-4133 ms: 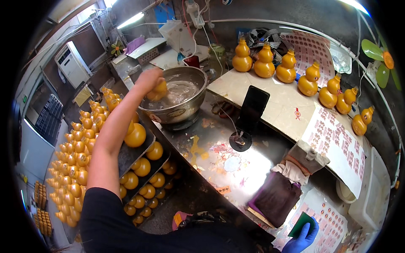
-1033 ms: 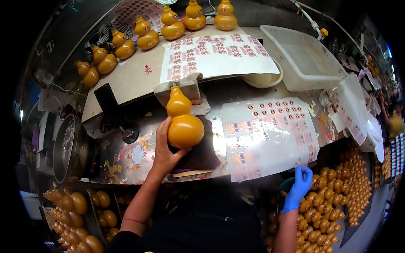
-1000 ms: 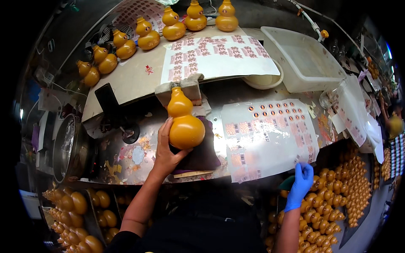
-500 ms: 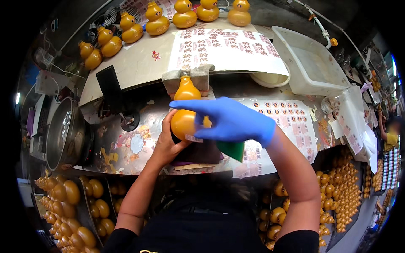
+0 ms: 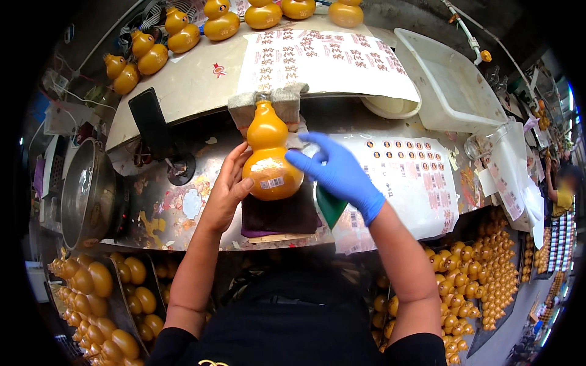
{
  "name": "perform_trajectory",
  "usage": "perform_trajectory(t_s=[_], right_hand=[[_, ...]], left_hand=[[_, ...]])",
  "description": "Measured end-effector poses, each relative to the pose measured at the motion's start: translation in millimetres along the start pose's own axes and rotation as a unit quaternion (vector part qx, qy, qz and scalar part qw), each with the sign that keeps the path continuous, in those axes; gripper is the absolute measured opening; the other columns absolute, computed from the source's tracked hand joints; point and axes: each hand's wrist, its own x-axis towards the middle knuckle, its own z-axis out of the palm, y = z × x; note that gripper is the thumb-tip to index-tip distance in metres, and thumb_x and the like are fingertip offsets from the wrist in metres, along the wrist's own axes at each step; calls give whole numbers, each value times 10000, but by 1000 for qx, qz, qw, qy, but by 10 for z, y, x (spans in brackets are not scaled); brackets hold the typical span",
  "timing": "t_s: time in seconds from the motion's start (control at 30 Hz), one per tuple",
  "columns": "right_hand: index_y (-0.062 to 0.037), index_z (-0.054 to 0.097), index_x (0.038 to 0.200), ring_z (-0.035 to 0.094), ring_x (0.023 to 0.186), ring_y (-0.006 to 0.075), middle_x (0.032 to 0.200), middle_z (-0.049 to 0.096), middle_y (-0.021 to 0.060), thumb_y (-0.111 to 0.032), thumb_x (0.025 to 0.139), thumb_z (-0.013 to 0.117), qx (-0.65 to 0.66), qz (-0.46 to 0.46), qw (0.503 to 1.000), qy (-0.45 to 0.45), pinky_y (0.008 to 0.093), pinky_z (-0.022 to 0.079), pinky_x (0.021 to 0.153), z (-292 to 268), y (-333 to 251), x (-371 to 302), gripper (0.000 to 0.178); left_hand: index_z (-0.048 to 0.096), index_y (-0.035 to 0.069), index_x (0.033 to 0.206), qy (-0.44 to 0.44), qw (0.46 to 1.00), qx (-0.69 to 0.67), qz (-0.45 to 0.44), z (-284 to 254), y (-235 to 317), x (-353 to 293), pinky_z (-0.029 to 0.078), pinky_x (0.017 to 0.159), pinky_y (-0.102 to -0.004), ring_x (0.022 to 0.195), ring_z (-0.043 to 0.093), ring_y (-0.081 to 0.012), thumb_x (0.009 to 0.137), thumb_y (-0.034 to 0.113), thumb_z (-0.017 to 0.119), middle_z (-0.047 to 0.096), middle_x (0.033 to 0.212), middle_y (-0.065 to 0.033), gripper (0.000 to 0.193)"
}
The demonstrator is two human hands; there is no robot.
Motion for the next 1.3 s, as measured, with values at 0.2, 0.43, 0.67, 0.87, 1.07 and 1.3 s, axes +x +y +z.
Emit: perform_trajectory(t_s=[0.2,0.43,0.67,0.87,1.07,1.3], right_hand=[[-32,486,1359,507,698,66,794,591,13,-440,810,729,1,9,1000,-26,221,440,665,266,84,-147,726],[-36,493,1350,493,719,62,859,603,17,-429,804,740,40,29,998,-38,229,450,706,280,108,-168,717],[-32,475,1369,486,714,58,833,585,5,-452,801,736,24,28,999,-20,227,443,696,304,223,-156,753],[-22,445,1394,503,749,73,873,591,31,-472,803,726,43,28,999,-12,237,455,743,324,184,-183,794],[-31,447,1394,500,749,73,884,593,30,-462,819,715,41,14,999,-1,236,455,741,348,253,-167,768],[-31,453,1388,497,737,69,855,588,21,-446,824,714,47,28,999,-5,229,453,724,353,238,-182,748]], left_hand=[[177,12,1478,3,999,40,-31,20,46,26,289,1115,-379,1346,366,-291,816,263,748,336,1448,-223,909],[179,-23,1479,-15,997,76,-14,-2,34,11,306,1106,-364,1336,387,-282,819,243,747,347,1451,-220,910],[197,-33,1475,-24,999,33,-20,40,45,-17,325,1089,-354,1306,415,-250,832,225,737,378,1425,-184,878],[209,-25,1477,-16,999,34,-2,69,14,-37,336,1077,-347,1290,431,-238,851,239,723,408,1400,-170,851],[197,-26,1481,-22,998,51,-1,35,-22,-30,343,1074,-350,1292,429,-241,862,251,712,405,1402,-172,852],[184,-24,1487,-31,998,59,-13,-6,-22,-31,348,1074,-354,1301,422,-251,876,275,696,398,1408,-178,852]])
